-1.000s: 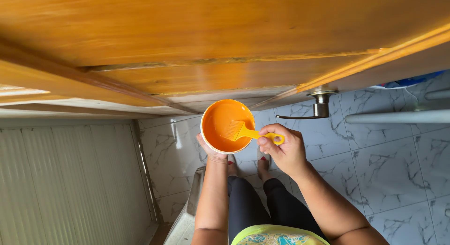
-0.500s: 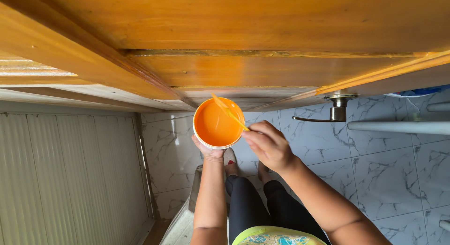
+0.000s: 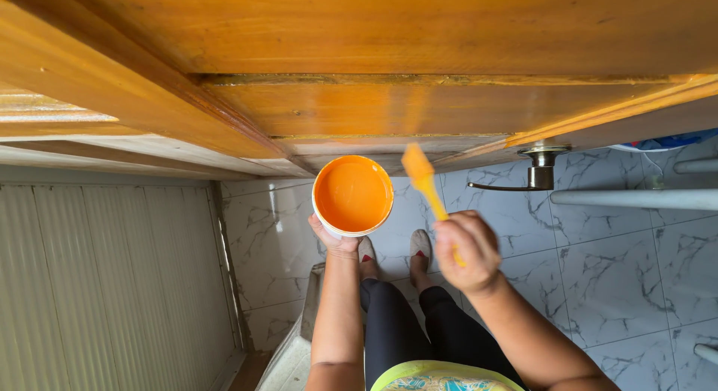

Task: The person paints a wooden door with orange wood stain using a yellow brush. They hold a container of stain in one hand and apply the stain to the door surface with the other hand, covering the panels and edges.

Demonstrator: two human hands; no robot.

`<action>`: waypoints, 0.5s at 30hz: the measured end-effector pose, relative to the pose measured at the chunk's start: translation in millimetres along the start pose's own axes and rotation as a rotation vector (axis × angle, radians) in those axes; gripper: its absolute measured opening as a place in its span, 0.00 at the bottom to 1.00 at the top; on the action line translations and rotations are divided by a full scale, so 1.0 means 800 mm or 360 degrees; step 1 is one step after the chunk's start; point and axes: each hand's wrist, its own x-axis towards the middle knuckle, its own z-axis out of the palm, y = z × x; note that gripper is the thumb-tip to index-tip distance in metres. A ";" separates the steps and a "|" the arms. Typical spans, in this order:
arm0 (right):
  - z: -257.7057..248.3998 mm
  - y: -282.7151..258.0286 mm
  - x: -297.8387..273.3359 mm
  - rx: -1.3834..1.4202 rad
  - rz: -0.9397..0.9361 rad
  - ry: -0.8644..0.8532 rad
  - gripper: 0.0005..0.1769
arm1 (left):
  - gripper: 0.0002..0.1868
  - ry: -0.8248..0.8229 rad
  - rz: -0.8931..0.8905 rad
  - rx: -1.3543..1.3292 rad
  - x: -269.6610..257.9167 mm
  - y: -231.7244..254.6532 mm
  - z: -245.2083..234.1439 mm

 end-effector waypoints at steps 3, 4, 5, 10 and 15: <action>0.032 -0.010 0.019 0.0144 -0.0175 -0.0147 0.13 | 0.46 -0.0013 -0.0007 -0.0011 -0.004 0.000 0.009; 0.043 -0.006 0.027 0.0193 -0.0245 -0.0167 0.14 | 0.47 0.0006 0.0027 0.0008 -0.003 0.000 0.010; 0.050 0.000 0.034 0.0214 -0.0227 -0.0182 0.14 | 0.48 0.0025 0.0061 0.0027 -0.002 -0.001 0.011; 0.031 0.030 0.026 0.0092 0.0061 -0.0060 0.14 | 0.48 -0.0013 0.0028 0.0039 0.001 -0.007 0.004; -0.033 0.028 -0.001 -0.0208 0.0373 0.0080 0.09 | 0.47 -0.0011 0.0001 0.0022 0.003 -0.015 0.002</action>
